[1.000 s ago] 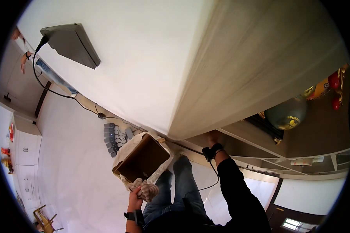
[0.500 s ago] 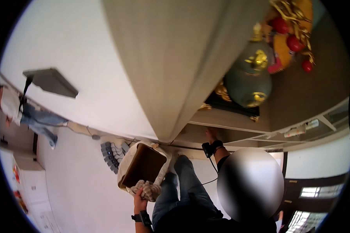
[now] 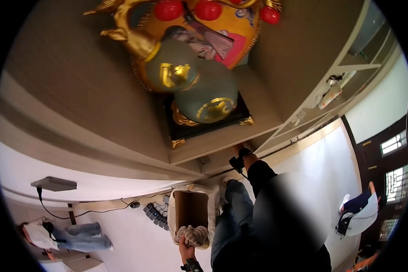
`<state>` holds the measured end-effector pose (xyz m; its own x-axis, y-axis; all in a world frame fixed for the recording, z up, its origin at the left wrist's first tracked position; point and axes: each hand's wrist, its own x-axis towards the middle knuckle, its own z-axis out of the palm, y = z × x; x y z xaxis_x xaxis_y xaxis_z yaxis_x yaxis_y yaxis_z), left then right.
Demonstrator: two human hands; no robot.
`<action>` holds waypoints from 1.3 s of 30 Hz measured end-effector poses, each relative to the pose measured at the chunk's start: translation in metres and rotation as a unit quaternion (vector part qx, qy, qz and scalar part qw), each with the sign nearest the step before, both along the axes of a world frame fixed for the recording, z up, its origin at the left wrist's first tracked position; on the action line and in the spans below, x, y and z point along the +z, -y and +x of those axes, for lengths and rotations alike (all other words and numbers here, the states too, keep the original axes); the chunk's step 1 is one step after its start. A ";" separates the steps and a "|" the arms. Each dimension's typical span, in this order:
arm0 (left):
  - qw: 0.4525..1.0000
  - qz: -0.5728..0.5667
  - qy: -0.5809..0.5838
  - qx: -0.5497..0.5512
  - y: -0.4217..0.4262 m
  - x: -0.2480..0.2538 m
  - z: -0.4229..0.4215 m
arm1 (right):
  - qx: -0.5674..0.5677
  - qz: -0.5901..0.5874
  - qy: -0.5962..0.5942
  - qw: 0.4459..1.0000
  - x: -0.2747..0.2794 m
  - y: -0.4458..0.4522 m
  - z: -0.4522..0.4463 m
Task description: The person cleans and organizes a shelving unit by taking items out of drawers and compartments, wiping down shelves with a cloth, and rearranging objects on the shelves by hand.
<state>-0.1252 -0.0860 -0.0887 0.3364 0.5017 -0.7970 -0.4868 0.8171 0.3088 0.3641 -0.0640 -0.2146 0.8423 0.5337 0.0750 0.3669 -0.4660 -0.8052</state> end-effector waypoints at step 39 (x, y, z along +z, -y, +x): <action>0.983 0.090 0.121 -0.106 -0.038 0.072 0.061 | 0.202 0.396 -0.155 0.882 0.395 0.139 -0.134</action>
